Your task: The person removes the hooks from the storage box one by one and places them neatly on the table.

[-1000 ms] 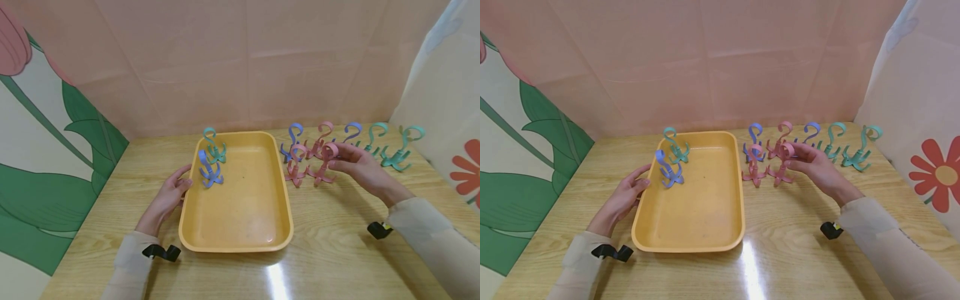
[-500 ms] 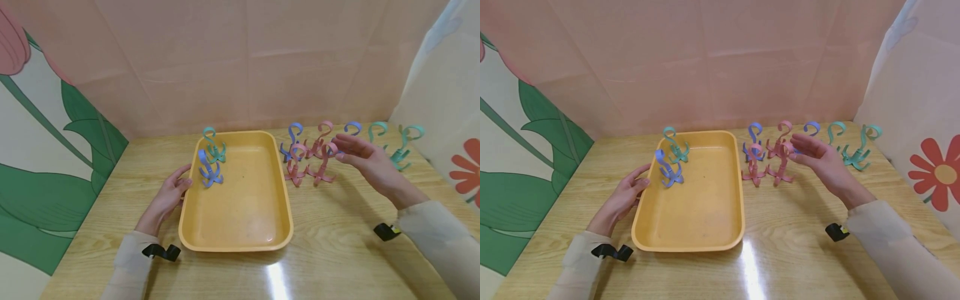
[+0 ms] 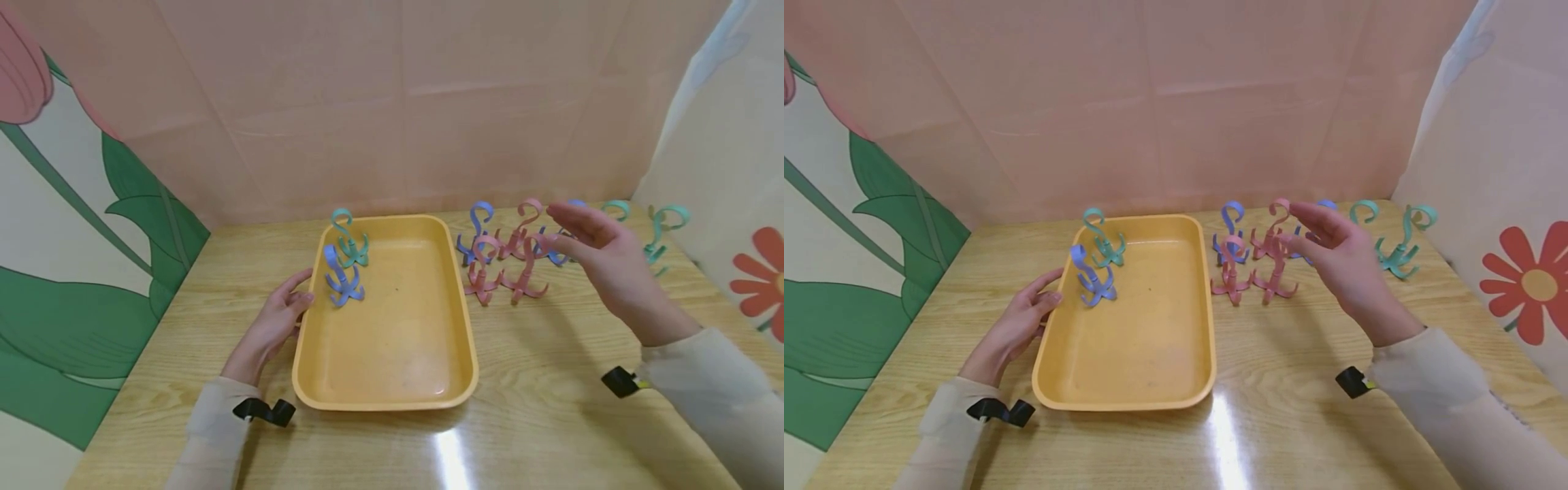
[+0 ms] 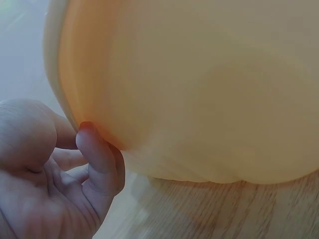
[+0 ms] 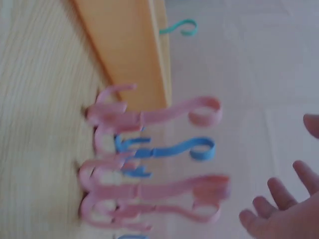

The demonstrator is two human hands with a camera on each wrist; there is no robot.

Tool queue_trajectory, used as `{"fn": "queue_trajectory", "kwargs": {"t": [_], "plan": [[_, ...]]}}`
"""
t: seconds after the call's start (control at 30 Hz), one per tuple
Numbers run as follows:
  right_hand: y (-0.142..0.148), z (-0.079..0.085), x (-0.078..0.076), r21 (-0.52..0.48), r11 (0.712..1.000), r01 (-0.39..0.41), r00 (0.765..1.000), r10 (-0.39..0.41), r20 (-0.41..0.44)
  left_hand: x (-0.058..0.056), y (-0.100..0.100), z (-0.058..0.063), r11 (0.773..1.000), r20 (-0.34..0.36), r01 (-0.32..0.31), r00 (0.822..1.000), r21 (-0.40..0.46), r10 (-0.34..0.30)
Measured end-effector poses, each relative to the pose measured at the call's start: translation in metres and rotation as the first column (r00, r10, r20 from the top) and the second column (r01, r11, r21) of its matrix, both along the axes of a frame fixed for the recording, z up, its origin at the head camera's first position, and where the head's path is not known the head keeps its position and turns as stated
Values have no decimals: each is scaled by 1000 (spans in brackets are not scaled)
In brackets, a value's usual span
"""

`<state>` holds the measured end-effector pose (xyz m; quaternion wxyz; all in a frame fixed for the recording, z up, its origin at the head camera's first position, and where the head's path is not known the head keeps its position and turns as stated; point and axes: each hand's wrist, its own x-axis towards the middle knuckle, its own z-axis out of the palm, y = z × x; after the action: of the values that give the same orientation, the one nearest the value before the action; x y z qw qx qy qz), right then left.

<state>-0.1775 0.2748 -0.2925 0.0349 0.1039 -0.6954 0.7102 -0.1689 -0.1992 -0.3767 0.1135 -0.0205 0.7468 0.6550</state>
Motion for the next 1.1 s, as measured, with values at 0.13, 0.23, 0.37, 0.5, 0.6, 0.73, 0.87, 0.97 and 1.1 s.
{"fn": "queue_trajectory", "kwargs": {"t": [0.13, 0.23, 0.37, 0.5, 0.6, 0.73, 0.87, 0.97, 1.1], "plan": [[-18, 9, 5, 36, 998, 45, 998, -44, -44, 0, 0, -1, 1000, -2, 7, 1000, 5, -7], [-31, 13, 7, 96, 993, 68, 995, -61, -74, 0, -1, -1, 1000, -2, 7, 1000, 6, -7], [-46, 15, 8, 96, 995, 35, 994, -25, -107, -1, -1, -1, 1000, 2, 0, 1000, 5, 0], [-62, 15, 9, 11, 999, -40, 992, 41, -122, -1, 0, -1, 1000, 2, 0, 1000, 8, 0], [-75, 13, 9, -7, 996, -87, 988, 86, -128, -1, 0, -1, 1000, 1, 2, 1000, 14, -2], [-91, 9, 7, 4, 991, -134, 983, 134, -129, -1, -1, -1, 1000, 3, -2, 1000, 15, 2], [-105, 6, 4, -1, 986, -165, 981, 164, -105, -1, -1, -1, 1000, 1, 1, 1000, 20, -1], [-115, 5, 1, -33, 983, -182, 980, 179, -82, -1, -1, -1, 1000, -1, 7, 1000, 27, -7], [-130, 5, -3, -72, 980, -185, 982, 181, -62, -1, -1, -1, 999, 0, 9, 1000, 36, -9]]}}
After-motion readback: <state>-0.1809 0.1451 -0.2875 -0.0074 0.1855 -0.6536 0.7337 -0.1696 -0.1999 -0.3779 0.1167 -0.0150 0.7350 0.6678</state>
